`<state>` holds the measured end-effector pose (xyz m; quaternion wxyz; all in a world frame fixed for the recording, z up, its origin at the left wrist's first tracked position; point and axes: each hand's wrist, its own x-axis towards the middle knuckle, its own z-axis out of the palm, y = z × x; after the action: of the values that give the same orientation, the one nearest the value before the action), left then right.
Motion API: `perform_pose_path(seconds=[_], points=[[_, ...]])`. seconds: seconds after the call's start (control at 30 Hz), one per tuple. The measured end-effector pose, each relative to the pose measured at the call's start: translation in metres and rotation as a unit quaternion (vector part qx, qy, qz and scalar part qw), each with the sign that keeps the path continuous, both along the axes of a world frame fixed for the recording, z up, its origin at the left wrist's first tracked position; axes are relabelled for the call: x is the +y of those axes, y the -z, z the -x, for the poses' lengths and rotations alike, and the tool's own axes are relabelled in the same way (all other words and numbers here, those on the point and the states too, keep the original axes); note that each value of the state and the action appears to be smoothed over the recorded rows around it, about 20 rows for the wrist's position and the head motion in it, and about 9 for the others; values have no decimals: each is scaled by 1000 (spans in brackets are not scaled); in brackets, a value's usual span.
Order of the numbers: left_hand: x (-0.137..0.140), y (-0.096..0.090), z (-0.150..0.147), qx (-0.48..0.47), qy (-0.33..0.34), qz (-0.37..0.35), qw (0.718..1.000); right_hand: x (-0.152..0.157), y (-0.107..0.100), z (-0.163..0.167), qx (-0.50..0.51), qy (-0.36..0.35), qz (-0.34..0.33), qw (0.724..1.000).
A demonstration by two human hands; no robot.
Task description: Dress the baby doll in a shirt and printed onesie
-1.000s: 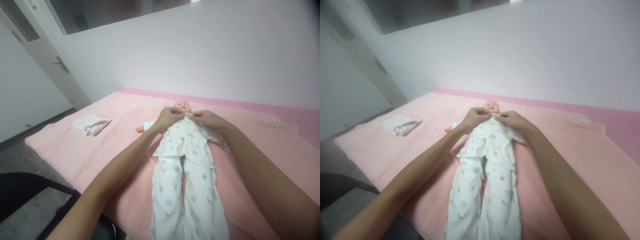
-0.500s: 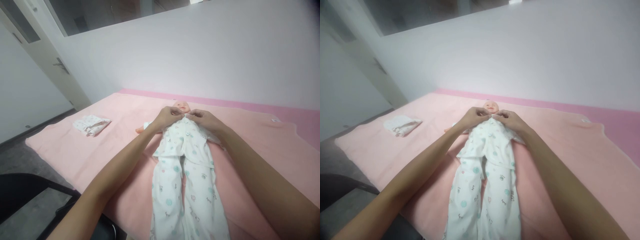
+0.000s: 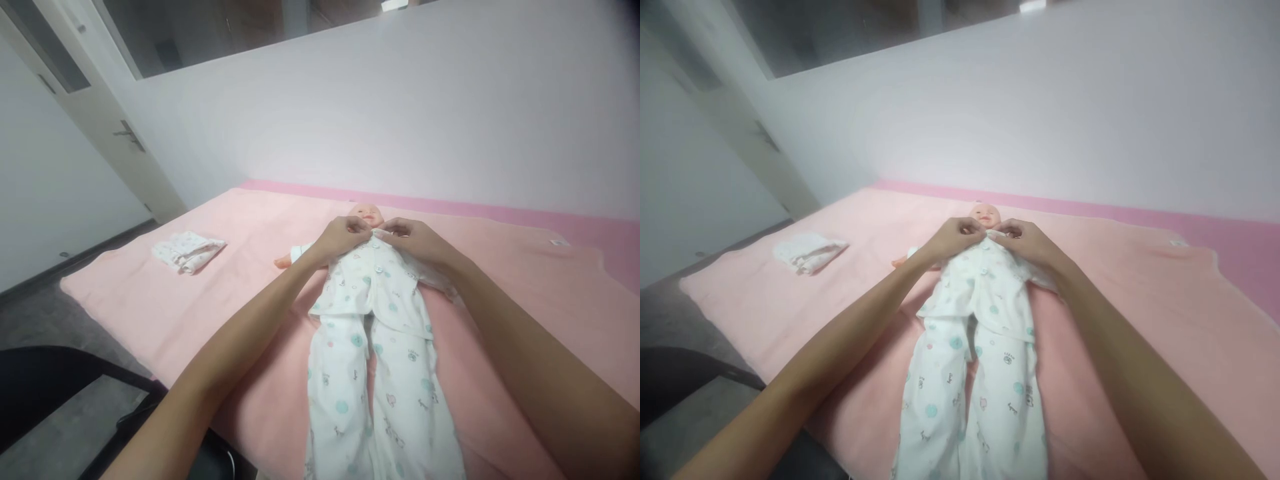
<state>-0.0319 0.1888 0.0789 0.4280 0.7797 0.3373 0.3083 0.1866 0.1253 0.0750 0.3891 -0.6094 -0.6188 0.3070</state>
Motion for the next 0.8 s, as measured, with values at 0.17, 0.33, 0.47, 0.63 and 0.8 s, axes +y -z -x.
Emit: perform_pose_path(seconds=[0.17,0.33,0.47,0.63,0.8], points=[[2,-1,1,23,-27,2,999,2,-3,-6,-63,-18,-5,998],[7,1,1,28,2,-13,1000,5,-3,-8,-103,-25,-23,994],[13,6,0,13,7,-27,1000,5,-1,-10,-60,-33,16,998],[15,11,-2,0,1,-32,999,1,-3,-6,-34,-13,29,999],[11,9,-1,-1,-4,-26,1000,-3,-7,2,-37,23,18,999]])
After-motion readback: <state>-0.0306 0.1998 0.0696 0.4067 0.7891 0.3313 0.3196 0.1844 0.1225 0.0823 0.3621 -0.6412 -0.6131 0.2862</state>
